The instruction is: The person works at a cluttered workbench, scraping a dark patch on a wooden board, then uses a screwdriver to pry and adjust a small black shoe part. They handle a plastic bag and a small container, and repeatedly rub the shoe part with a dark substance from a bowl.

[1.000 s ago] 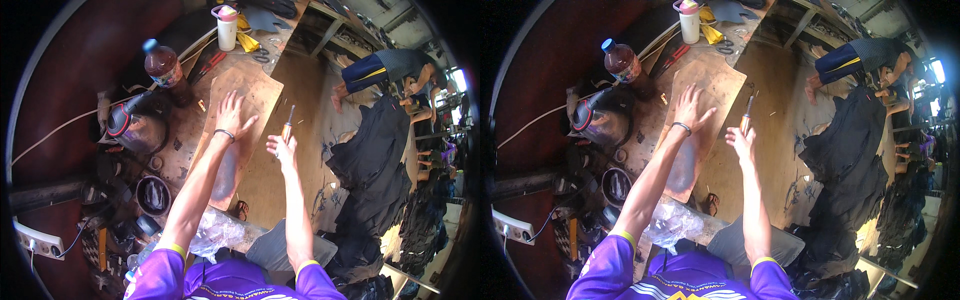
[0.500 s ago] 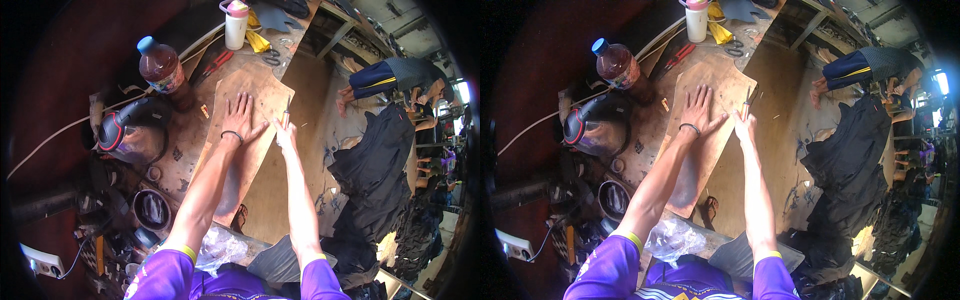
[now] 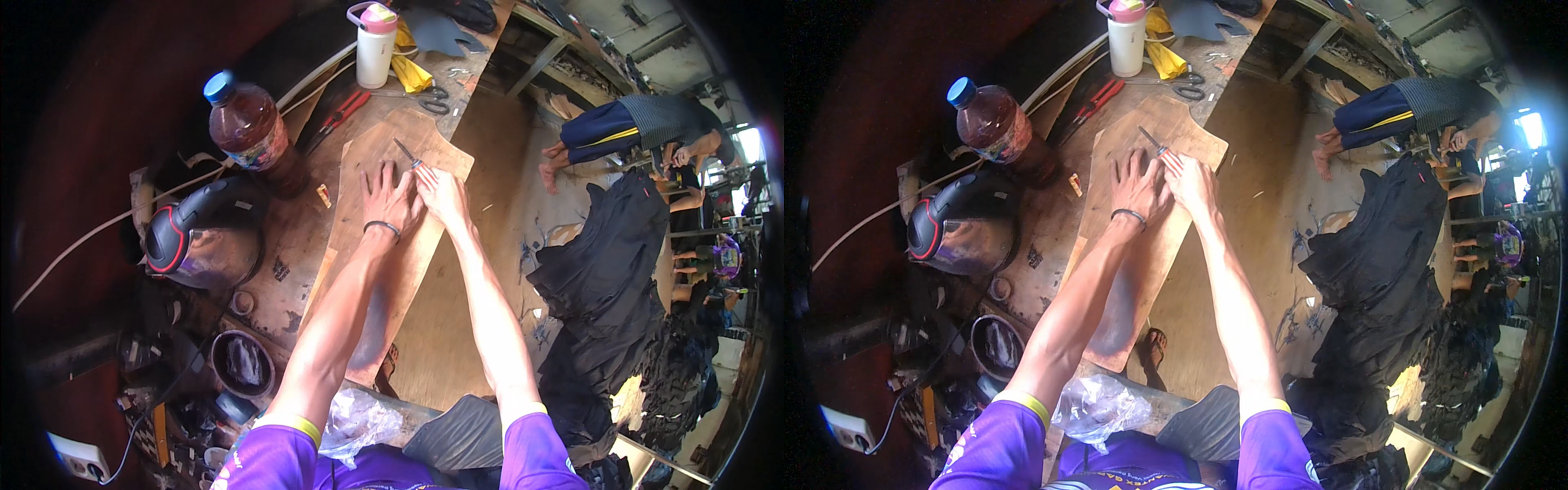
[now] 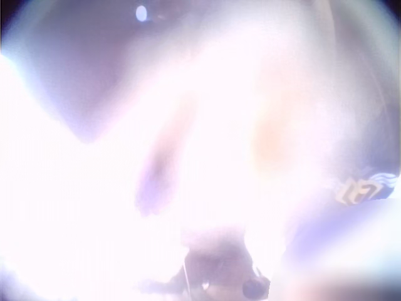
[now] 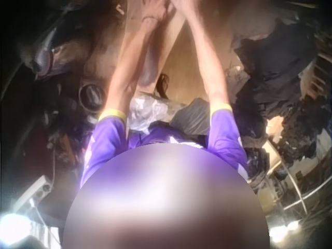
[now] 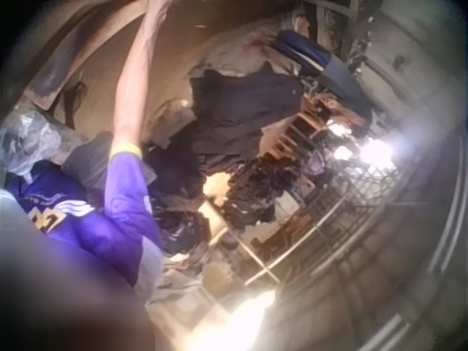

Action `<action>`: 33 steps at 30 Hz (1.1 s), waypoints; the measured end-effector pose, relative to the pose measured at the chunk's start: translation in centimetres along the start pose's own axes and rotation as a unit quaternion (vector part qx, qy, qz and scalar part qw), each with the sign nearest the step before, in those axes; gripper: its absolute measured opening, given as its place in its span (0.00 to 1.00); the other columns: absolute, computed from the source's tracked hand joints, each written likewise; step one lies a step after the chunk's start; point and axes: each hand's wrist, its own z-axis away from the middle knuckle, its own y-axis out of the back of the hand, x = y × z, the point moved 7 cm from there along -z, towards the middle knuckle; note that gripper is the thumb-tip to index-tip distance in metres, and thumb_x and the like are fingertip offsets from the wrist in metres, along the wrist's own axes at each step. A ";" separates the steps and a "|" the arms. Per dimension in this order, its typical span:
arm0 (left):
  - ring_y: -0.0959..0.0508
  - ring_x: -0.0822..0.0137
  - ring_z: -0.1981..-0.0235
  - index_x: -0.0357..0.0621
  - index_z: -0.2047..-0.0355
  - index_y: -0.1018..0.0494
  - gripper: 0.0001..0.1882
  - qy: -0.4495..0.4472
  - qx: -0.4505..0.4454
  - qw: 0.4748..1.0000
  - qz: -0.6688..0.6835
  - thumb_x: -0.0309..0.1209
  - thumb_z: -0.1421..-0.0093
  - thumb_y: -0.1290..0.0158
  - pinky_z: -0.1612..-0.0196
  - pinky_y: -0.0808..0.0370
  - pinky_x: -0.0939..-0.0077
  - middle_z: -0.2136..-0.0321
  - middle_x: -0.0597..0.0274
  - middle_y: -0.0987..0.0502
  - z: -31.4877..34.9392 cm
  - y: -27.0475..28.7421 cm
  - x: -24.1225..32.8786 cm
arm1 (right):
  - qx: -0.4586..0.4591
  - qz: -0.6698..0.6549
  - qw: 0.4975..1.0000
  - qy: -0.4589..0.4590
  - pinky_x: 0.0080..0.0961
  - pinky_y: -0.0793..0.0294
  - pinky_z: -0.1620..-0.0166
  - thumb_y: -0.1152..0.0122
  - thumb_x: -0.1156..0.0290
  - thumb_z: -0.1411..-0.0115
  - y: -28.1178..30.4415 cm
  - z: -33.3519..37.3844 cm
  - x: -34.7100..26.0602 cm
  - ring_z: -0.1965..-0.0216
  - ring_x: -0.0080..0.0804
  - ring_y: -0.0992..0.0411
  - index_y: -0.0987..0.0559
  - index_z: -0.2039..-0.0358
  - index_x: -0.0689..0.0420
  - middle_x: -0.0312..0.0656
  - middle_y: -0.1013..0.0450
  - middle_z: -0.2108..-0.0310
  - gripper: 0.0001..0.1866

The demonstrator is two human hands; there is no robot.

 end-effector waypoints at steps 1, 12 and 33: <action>0.47 0.48 0.26 0.54 0.38 0.32 0.32 -0.012 0.026 1.000 -0.003 0.51 0.40 0.45 0.27 0.56 0.32 0.28 0.49 0.43 -0.1 0.2 0.1 | -0.012 0.002 1.000 -0.005 0.42 0.22 0.61 0.35 0.60 0.39 -0.1 0.0 0.1 0.63 0.53 0.19 0.17 0.59 0.57 0.54 0.20 0.68 0.15; 0.51 0.49 0.24 0.48 0.39 0.30 0.34 -0.010 0.050 0.999 0.008 0.58 0.36 0.52 0.26 0.64 0.32 0.27 0.48 0.45 0.2 0.3 -0.1 | 0.192 0.000 0.980 0.058 0.44 0.22 0.56 0.30 0.59 0.40 2.2 0.7 2.5 0.58 0.49 0.20 0.16 0.59 0.56 0.51 0.19 0.65 0.15; 0.48 0.51 0.25 0.57 0.44 0.26 0.24 -0.036 0.056 0.995 0.069 0.52 0.35 0.46 0.27 0.63 0.29 0.29 0.57 0.39 0.2 0.8 -0.3 | 0.165 -0.051 0.980 -0.095 0.37 0.22 0.57 0.30 0.62 0.39 5.6 4.5 2.5 0.63 0.43 0.19 0.28 0.52 0.59 0.47 0.19 0.62 0.21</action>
